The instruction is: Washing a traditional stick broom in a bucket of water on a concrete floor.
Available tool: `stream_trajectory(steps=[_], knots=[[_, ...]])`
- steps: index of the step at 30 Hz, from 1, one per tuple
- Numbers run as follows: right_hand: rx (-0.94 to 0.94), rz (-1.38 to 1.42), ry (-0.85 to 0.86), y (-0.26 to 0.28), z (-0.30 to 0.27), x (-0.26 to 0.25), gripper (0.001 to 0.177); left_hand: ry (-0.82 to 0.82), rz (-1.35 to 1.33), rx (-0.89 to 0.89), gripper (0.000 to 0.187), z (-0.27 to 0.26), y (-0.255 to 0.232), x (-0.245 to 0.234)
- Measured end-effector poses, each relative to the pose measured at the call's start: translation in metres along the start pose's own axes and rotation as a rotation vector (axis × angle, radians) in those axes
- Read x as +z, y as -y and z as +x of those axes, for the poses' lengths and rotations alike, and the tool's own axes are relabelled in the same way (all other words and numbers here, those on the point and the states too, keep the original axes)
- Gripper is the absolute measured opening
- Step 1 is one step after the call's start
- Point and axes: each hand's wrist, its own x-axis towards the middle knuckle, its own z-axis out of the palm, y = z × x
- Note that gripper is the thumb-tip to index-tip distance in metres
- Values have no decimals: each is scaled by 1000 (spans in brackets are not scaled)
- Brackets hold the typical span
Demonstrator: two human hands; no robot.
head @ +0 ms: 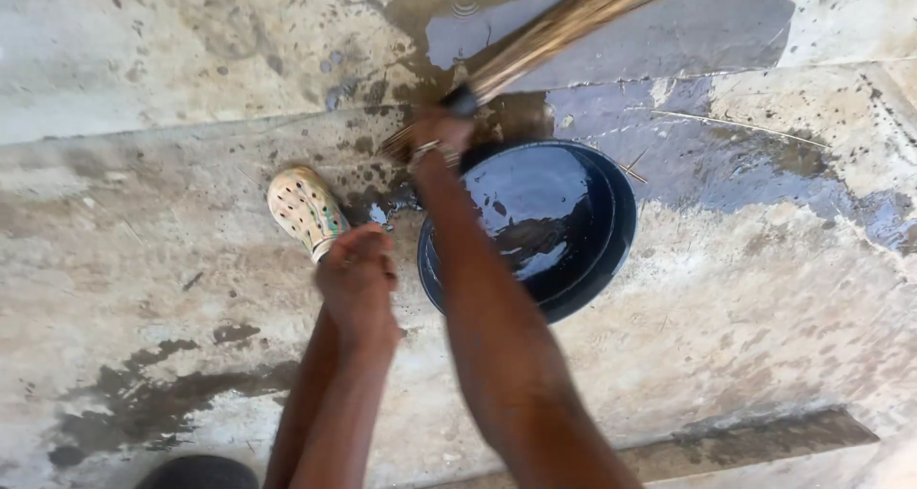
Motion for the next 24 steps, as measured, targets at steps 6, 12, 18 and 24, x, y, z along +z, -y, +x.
stream_trajectory(steps=[6, 12, 18, 24], knots=[[-440, -707, -374, -186, 25, 98, 95, 13, -232, 29, 10, -2, -26, -38], [-262, -804, -28, -224, -69, 16, 99, 254, -120, -91, 24, -12, 17, -31], [-247, -717, 77, -163, -87, -20, 90, 324, -51, -112, 26, -10, 14, -27], [-407, -498, -25, -88, -100, -34, 56, 231, -140, -78, 21, -3, 25, -26]])
